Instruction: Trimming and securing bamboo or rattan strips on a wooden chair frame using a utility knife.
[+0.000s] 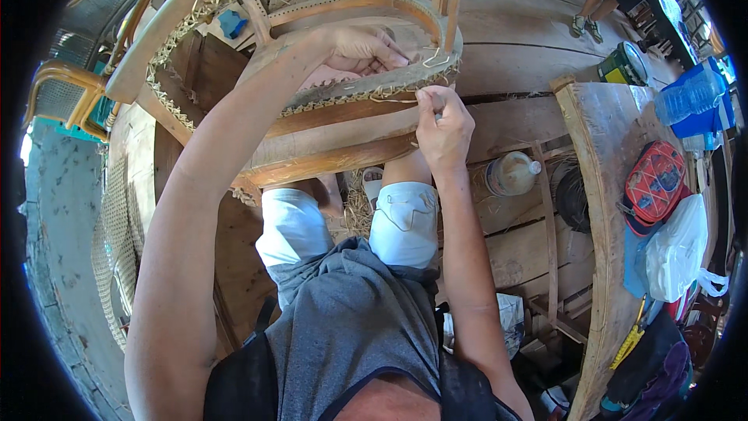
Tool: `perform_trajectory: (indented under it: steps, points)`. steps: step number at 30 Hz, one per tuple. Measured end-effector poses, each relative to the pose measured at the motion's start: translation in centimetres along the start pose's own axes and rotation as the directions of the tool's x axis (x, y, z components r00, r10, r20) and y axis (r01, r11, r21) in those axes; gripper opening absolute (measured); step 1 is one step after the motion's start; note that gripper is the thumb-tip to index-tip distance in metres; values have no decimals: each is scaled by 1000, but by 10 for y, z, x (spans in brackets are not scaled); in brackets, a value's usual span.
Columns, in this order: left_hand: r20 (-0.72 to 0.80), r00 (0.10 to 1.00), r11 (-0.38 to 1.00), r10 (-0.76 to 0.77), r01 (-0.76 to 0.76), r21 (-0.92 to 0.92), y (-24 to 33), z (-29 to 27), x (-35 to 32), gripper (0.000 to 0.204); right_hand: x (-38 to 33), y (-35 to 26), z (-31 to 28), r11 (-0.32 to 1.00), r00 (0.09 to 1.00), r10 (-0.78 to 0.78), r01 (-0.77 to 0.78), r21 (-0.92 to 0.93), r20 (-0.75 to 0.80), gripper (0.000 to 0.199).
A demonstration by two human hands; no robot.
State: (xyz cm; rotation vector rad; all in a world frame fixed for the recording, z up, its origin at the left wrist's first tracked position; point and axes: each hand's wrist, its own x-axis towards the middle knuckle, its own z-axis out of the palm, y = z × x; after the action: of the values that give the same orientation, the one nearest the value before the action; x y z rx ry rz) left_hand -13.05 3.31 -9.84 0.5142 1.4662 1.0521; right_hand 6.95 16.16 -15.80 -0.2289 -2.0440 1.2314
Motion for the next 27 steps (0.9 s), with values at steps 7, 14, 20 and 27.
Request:
perform_trajectory:
  steps: [7, 14, 20, 27]
  points:
    - [-173, 979, 933, 106, -38, 358, -2, 4, 14, 27, 8, -7, -7, 987, 989, 139, -142, 76, 47, 17]
    - [-607, 723, 652, 329, 291, 700, -4, -34, -11, 25, -44, 5, -20, 888, 943, 291, -330, 320, 164, 15]
    - [-341, 940, 997, 21, 5, 73, 26, 45, -15, 20, -143, 3, -48, 630, 566, 596, -769, 106, 569, 30]
    - [-440, 898, 991, -27, 81, 105, 17, 48, -24, 15, -170, 2, 14, 696, 208, 284, -716, -52, 936, 36]
